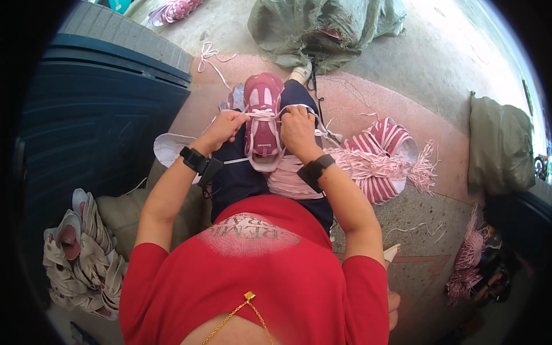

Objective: The person sits on the floor and laces a pink sneaker using a long pink shoelace. They repeatedly thread the lace through the eyelets, pull it tight, and adjust the tension to secure the shoe.

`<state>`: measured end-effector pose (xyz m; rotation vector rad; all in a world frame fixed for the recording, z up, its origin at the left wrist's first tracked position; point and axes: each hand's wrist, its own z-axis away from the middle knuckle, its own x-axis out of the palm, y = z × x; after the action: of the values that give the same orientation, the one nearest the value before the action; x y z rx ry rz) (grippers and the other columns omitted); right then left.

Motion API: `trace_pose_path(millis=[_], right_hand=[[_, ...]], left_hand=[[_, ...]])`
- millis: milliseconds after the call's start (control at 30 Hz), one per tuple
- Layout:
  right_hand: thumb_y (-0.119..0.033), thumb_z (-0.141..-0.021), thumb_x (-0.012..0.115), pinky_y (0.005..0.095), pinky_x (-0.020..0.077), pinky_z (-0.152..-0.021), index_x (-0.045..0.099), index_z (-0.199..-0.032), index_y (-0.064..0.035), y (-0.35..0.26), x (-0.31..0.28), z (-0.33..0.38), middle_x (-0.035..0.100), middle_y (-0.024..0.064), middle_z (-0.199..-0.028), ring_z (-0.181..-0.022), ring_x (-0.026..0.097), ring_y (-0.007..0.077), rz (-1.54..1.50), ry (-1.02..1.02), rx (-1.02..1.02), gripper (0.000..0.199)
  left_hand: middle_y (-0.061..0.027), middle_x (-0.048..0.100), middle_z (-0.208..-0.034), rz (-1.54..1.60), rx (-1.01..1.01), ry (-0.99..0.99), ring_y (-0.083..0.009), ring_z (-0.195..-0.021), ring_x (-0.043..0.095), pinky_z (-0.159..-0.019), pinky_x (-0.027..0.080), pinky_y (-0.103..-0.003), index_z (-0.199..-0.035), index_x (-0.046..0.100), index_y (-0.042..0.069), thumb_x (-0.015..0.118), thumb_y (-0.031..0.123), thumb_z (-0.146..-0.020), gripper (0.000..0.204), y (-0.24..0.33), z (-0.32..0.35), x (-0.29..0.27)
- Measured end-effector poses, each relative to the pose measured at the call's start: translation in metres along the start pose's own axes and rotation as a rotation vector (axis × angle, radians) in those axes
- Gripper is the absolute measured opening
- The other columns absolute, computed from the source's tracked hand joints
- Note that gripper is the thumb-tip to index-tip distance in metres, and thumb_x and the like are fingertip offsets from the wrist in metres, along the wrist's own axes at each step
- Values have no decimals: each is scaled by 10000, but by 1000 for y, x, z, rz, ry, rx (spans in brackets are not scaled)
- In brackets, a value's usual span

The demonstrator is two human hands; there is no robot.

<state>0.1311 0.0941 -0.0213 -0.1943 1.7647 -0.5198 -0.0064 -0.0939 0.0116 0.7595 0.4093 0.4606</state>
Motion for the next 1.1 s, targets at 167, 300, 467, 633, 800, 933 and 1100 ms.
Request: trace_pose_path(millis=[167,300,467,633,800,933,1100], right_hand=[[-125,-745,541,446,349,-811,655,-807,-46,-6,14,-4,587,66,-1060,-1043,481,266,27,66,82,152],[-125,-744,543,448,339,-811,656,-816,-52,-11,14,-8,577,58,-1061,-1053,470,266,37,-5,132,152],[-126,-786,528,442,322,-834,672,-830,-118,-9,5,-12,570,47,-1062,-1016,486,256,22,-91,-18,151],[-225,-809,593,403,354,-777,683,-842,-140,-11,5,-11,603,39,-906,-940,519,247,11,-58,81,128],[-273,-812,607,412,362,-753,689,-792,-130,-10,9,-10,608,43,-858,-892,531,251,69,2,94,167],[-258,-778,625,417,351,-719,681,-740,-94,-11,7,-9,597,65,-820,-869,526,244,98,-10,46,178],[-314,-832,572,429,366,-765,676,-856,-110,-16,-5,-1,602,74,-902,-916,524,261,94,-144,26,230]], left_hand=[[-84,629,-750,-397,569,394,-176,-617,589,-594,468,-319,-927,620,-2,542,226,-900,242,-14,-2,11],[-135,660,-769,-399,376,327,-247,-707,641,-665,486,-353,-949,639,-9,556,201,-881,237,-21,4,8],[-164,652,-781,-469,423,366,-301,-739,642,-682,487,-378,-882,660,8,578,189,-855,201,-25,5,9],[-165,634,-823,-818,473,384,-332,-805,614,-691,483,-432,-824,647,35,585,187,-825,164,-19,-2,13],[-124,633,-816,-1159,599,357,-307,-826,589,-708,463,-453,-791,639,69,591,176,-804,118,-1,0,15],[-88,639,-767,-1103,533,410,-280,-854,572,-714,433,-438,-737,646,77,630,211,-783,143,11,-1,22],[-59,623,-720,-1042,585,687,-253,-822,538,-691,383,-419,-725,643,93,670,326,-763,238,2,17,42]])
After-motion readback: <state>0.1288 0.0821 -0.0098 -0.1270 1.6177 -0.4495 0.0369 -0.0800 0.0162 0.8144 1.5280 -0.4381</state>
